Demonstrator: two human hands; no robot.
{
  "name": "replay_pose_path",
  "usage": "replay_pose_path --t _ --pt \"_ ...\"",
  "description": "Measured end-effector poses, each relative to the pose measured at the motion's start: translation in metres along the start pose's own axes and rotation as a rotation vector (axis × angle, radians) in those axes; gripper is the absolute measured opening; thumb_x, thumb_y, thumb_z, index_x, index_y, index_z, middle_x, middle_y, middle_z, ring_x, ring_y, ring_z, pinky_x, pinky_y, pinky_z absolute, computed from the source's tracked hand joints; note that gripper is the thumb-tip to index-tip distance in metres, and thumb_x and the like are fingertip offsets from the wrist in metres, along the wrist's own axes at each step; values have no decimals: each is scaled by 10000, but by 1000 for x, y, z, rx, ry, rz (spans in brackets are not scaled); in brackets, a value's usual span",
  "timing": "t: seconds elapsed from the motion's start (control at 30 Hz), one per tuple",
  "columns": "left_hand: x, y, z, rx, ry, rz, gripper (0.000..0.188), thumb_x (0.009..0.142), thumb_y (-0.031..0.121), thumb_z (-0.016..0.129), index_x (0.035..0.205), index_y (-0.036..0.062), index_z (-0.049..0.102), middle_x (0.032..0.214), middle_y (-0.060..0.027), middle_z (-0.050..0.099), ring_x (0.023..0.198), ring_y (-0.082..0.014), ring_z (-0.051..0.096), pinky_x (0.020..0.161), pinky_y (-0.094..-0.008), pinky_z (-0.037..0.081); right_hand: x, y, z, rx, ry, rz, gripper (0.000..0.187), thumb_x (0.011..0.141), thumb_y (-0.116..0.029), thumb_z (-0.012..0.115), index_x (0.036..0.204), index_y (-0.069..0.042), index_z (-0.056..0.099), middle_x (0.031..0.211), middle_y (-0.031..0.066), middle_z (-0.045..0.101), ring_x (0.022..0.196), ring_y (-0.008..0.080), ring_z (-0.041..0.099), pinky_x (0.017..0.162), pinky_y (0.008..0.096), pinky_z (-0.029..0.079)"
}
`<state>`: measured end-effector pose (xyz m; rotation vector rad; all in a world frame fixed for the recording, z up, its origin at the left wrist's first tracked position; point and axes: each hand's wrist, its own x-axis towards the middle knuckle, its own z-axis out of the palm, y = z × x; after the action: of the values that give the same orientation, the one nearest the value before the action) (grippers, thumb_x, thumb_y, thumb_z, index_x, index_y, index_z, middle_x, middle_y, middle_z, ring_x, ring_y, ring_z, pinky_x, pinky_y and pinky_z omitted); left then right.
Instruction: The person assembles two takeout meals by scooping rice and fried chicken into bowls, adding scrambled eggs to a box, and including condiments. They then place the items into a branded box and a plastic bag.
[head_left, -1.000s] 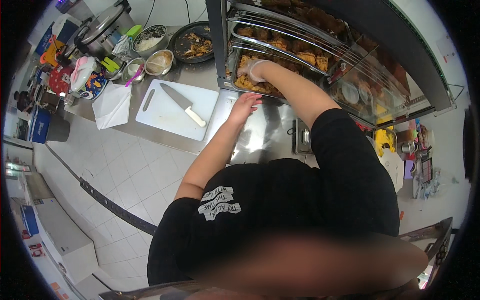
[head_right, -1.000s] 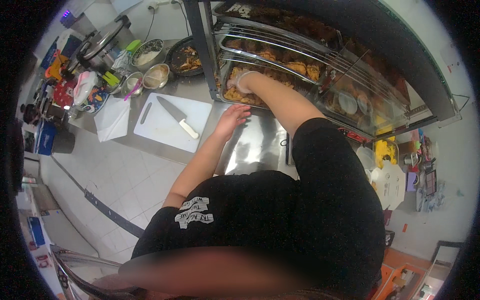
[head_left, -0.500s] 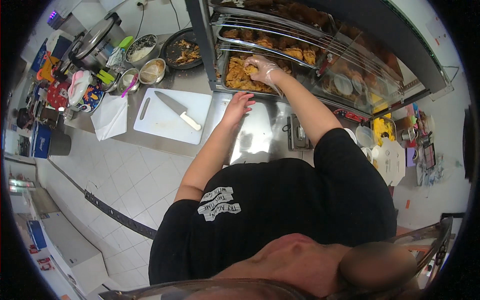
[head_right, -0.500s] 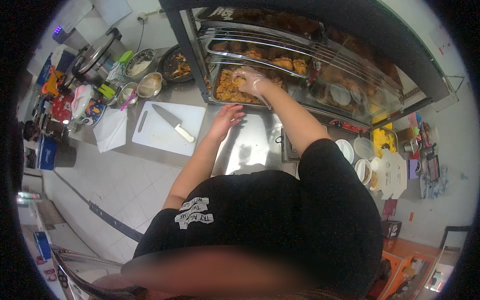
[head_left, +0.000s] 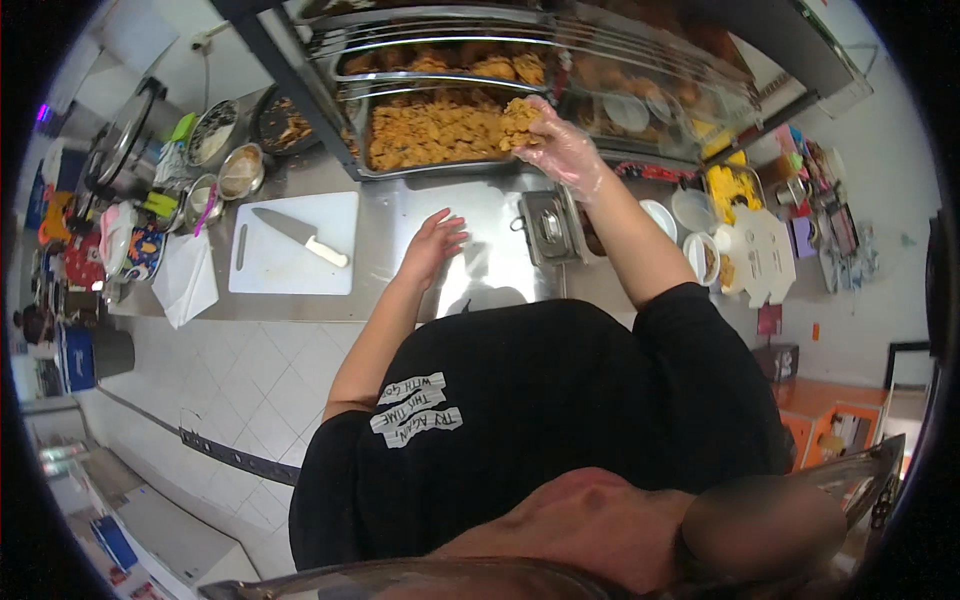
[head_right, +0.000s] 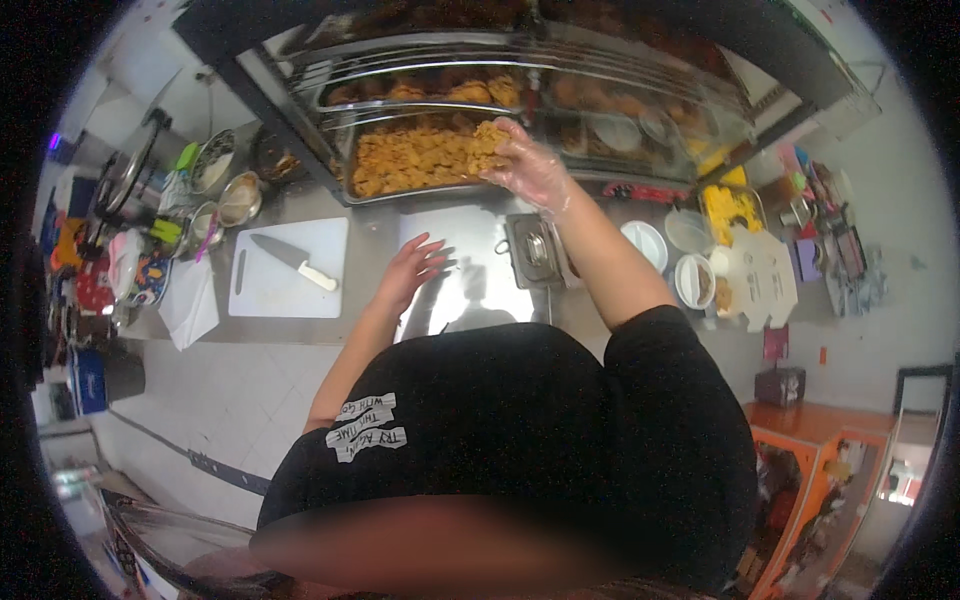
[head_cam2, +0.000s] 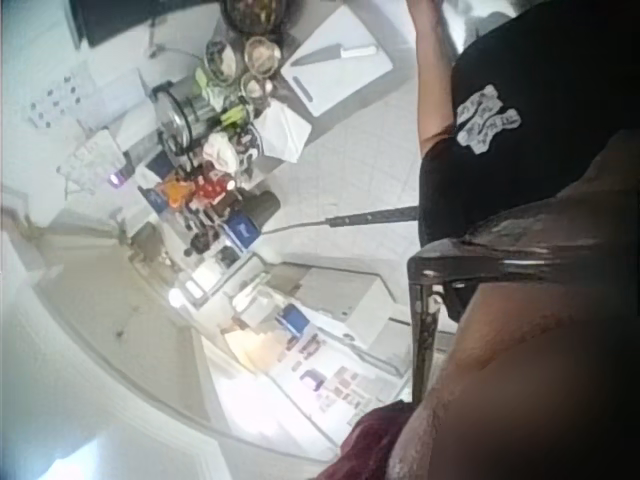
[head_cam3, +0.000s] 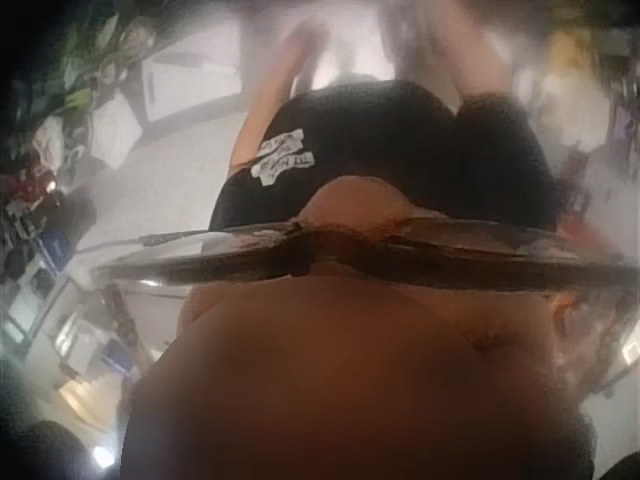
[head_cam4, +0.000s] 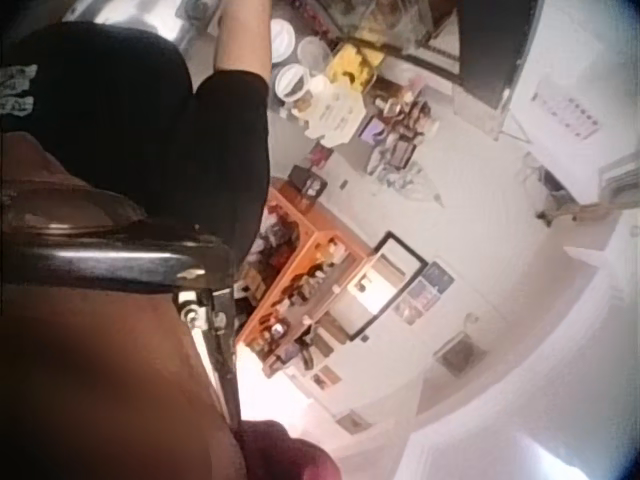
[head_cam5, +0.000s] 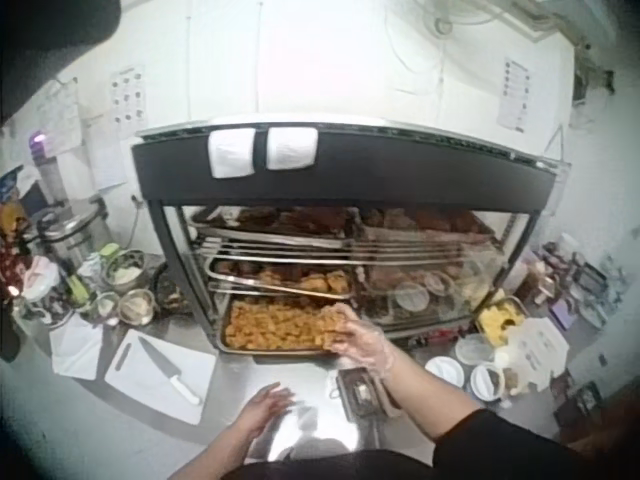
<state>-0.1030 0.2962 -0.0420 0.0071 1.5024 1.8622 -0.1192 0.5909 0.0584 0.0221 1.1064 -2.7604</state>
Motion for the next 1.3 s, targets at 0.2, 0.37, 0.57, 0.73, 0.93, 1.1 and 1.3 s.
replay_pose_path --t 0.2,0.37,0.57,0.73,0.93,1.1,1.3 --pt "-48 -42 -27 -50 26 -142 482 1022 195 465 1471 70 345 1347 -111 562 1141 -196 607 940 -324 496 -121 -75 -66 -14 60 -26 494 895 -25 558 1352 -126 400 1337 182 460 1182 348 542 959 446 528" --pt "-66 -78 -62 -145 114 -258 482 1013 208 500 1462 91 368 1334 -64 575 1098 -148 608 875 -271 489 -219 -120 -170 -282 319 97 475 886 -38 579 1333 -120 441 1336 150 493 1177 312 579 887 409 588" --pt "-64 -85 -50 -128 103 -280 449 1021 209 479 1441 90 376 1341 -67 564 1094 -151 612 858 -268 496 -246 -98 -227 -425 547 320 378 858 -77 654 1202 -134 509 995 46 623 849 178 646 714 298 566" --pt "-64 -71 -22 -108 117 -293 437 1023 207 472 1434 89 384 1318 -63 574 1093 -144 613 871 -271 490 -227 -77 -218 -779 681 453 323 859 -60 624 1174 -95 561 899 59 642 757 176 652 649 300 576" --pt "-71 -84 -24 -94 131 -332 430 1013 194 493 1419 82 407 1299 -63 584 1074 -146 616 863 -270 490 -230 -76 -203 -1032 717 483 369 848 3 574 1198 -107 603 1058 112 630 822 217 659 642 313 603" --pt "-73 -102 -30 -137 175 -349 422 1010 172 490 1410 58 416 1294 -80 585 1059 -158 612 844 -269 493 -240 -79 -236 -1082 739 425 436 844 20 564 1241 -155 604 982 96 632 712 196 636 593 302 592" --pt "-79 -104 -27 -177 199 -348 422 1020 152 464 1410 9 392 1285 -131 574 1078 -196 609 913 -323 512 -235 -88 -218 -1218 659 537 424 857 -19 573 1267 -128 584 849 74 629 562 150 570 497 295 514"
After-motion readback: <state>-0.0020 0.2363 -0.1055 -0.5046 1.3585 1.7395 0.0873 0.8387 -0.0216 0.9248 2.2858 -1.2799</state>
